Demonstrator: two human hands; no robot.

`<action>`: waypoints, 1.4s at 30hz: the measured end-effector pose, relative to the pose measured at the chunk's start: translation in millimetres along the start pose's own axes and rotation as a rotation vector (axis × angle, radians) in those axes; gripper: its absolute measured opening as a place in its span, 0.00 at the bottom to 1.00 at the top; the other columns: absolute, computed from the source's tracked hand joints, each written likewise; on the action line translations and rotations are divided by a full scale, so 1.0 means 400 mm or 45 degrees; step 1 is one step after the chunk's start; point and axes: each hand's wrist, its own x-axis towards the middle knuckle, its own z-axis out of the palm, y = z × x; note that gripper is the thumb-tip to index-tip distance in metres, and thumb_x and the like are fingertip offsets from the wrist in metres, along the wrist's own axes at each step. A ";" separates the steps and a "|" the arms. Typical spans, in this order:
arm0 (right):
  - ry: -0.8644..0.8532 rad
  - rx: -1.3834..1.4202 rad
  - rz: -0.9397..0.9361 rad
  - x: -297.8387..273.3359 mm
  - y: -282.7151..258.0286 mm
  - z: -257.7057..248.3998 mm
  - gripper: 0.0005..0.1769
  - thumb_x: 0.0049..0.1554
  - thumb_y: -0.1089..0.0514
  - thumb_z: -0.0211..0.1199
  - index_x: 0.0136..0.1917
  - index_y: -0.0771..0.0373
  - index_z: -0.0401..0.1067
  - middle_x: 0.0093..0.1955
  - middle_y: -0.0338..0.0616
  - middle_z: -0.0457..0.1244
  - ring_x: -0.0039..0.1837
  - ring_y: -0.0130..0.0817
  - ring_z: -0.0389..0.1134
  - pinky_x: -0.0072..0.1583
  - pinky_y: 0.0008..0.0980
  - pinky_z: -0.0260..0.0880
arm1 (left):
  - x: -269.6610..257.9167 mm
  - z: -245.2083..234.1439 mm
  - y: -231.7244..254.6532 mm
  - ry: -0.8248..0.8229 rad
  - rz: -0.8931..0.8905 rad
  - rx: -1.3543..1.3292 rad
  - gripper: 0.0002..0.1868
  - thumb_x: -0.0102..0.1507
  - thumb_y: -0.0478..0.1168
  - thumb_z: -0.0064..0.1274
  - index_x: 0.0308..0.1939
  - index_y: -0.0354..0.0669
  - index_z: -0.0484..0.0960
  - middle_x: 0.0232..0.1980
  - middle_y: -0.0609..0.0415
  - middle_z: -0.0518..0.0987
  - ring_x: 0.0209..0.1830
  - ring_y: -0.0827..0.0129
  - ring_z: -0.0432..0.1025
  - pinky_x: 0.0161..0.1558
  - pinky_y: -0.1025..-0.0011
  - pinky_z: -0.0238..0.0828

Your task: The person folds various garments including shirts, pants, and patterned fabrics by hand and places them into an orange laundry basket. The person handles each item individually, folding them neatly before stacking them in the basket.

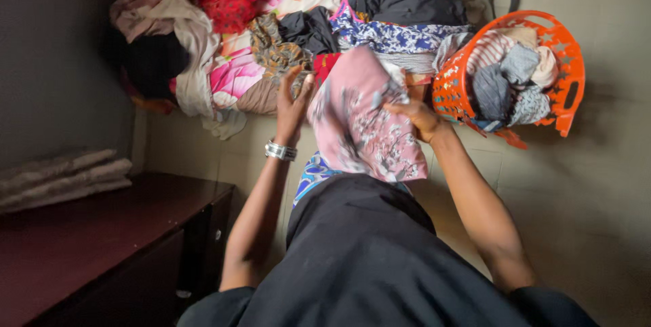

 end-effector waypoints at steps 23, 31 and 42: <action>0.662 -0.379 -0.815 -0.121 0.118 -0.541 0.38 0.54 0.48 0.75 0.72 0.55 0.61 0.64 0.33 0.62 0.59 0.25 0.63 0.59 0.30 0.65 | -0.082 0.670 -0.332 -0.883 -0.829 -0.931 0.08 0.74 0.32 0.44 0.44 0.26 0.71 0.40 0.50 0.74 0.36 0.67 0.66 0.36 0.68 0.63; 0.647 0.198 -0.500 -0.144 0.231 -0.989 0.33 0.47 0.47 0.78 0.63 0.60 0.74 0.55 0.35 0.68 0.55 0.24 0.66 0.55 0.28 0.65 | -0.025 1.144 -0.309 -1.038 -0.706 -0.337 0.11 0.67 0.40 0.60 0.45 0.38 0.78 0.42 0.59 0.77 0.36 0.81 0.69 0.39 0.81 0.67; 0.848 0.224 -0.486 -0.037 0.212 -1.478 0.21 0.59 0.52 0.73 0.59 0.63 0.69 0.53 0.49 0.64 0.54 0.44 0.62 0.53 0.46 0.62 | -0.016 1.537 -0.521 -0.706 -0.072 0.141 0.51 0.58 0.43 0.66 0.78 0.43 0.49 0.66 0.42 0.71 0.66 0.55 0.67 0.68 0.57 0.65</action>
